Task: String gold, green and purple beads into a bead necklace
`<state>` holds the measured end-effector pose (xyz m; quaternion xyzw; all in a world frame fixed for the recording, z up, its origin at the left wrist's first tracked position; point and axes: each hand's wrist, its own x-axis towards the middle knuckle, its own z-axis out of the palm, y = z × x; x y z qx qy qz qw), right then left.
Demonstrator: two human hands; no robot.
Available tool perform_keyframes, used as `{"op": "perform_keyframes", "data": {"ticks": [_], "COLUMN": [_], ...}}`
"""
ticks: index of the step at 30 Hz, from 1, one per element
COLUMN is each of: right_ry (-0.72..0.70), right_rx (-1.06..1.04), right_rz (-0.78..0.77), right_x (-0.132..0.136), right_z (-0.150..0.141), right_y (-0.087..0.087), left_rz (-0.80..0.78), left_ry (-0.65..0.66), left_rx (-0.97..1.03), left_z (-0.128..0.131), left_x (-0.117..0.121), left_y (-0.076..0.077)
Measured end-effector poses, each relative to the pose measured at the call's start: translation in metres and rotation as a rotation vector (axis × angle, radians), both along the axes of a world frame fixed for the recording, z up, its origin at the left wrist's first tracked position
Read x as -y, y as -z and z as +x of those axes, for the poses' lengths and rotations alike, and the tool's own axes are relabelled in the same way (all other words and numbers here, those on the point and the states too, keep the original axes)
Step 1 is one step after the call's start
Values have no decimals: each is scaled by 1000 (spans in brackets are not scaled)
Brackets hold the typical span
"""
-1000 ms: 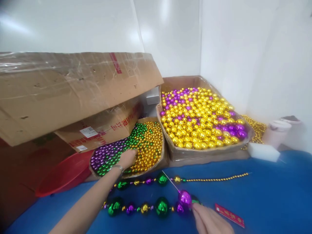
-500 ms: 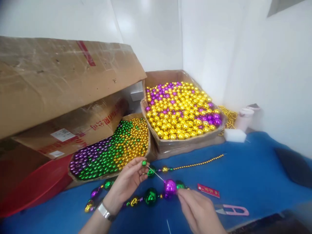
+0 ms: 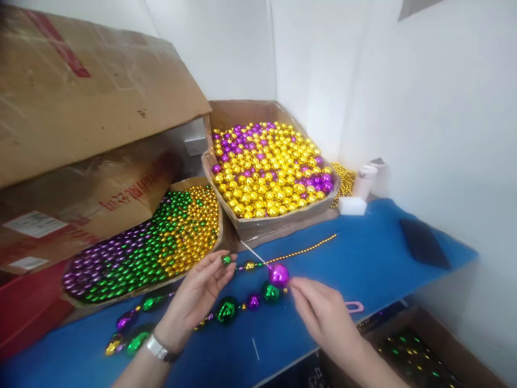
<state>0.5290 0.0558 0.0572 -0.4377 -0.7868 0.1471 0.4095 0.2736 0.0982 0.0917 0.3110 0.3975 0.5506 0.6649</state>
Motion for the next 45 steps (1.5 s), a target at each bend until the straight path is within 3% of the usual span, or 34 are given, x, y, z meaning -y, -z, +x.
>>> {"op": "perform_keyframes", "data": {"ticks": [5, 14, 23, 28, 33, 37, 40, 43, 45], "right_ry": [-95, -93, -80, -68, -41, 14, 76, 113, 110], "right_rx": [57, 101, 94, 94, 71, 24, 28, 44, 49], "right_rz": [23, 90, 24, 33, -44, -162, -188, -198, -205], "right_x": [10, 10, 16, 18, 19, 18, 13, 8, 6], "right_z": [-7, -9, -10, -8, -9, -21, -29, -25, -15], "right_y": [14, 29, 37, 37, 42, 66, 88, 100, 99], "left_rz": [-17, 42, 260, 289, 258, 196, 198, 341, 476], "left_ry": [-22, -25, -109, -76, -65, -28, 36, 98, 134], "left_rx": [6, -40, -385, -531, -488, -378, -429, -622, -753], "left_z": [9, 9, 9, 9, 15, 34, 55, 70, 76], "left_x": [2, 7, 8, 7, 11, 16, 21, 22, 23], "left_y": [4, 3, 13, 13, 12, 28, 47, 65, 73]}}
